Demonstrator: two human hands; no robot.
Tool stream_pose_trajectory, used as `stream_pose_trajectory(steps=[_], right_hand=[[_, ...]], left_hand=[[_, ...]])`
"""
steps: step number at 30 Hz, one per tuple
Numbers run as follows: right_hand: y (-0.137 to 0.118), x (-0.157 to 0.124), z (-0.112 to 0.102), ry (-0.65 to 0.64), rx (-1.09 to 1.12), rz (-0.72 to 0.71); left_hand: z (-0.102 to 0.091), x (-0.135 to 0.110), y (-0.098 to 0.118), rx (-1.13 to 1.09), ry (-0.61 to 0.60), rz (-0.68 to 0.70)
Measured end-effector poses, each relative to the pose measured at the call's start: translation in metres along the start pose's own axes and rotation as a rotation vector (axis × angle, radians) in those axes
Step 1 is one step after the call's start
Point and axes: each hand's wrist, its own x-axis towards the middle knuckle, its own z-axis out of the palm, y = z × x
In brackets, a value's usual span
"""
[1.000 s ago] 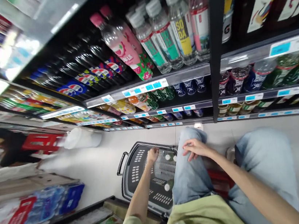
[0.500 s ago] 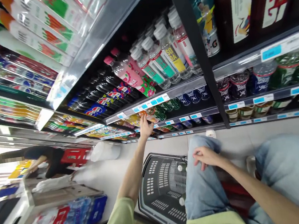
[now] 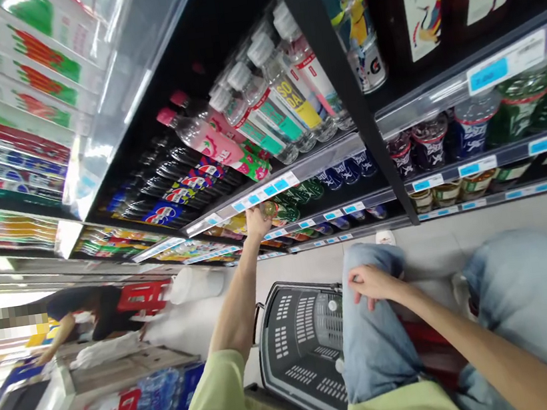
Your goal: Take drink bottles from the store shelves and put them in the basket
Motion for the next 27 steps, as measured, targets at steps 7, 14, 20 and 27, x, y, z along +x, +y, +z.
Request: stream_pose_trajectory(steps=[7,14,20,27], right_hand=[[0.0,0.0,0.004,0.008,0.018,-0.019],[0.007,-0.001,0.005,0.002,0.02,-0.04],[0.011,0.002,0.0,0.039,0.054,0.016],[0.006,0.004,0.006,0.442,0.224,-0.209]], left_hand=[[-0.013,-0.026,0.003,-0.055,0.001,0.149],[-0.016,-0.084,0.024,-0.167,-0.045,0.163],[-0.055,-0.109,0.058,-0.26,0.061,0.199],[-0.124,-0.149,0.124,-0.426,-0.076,0.05]])
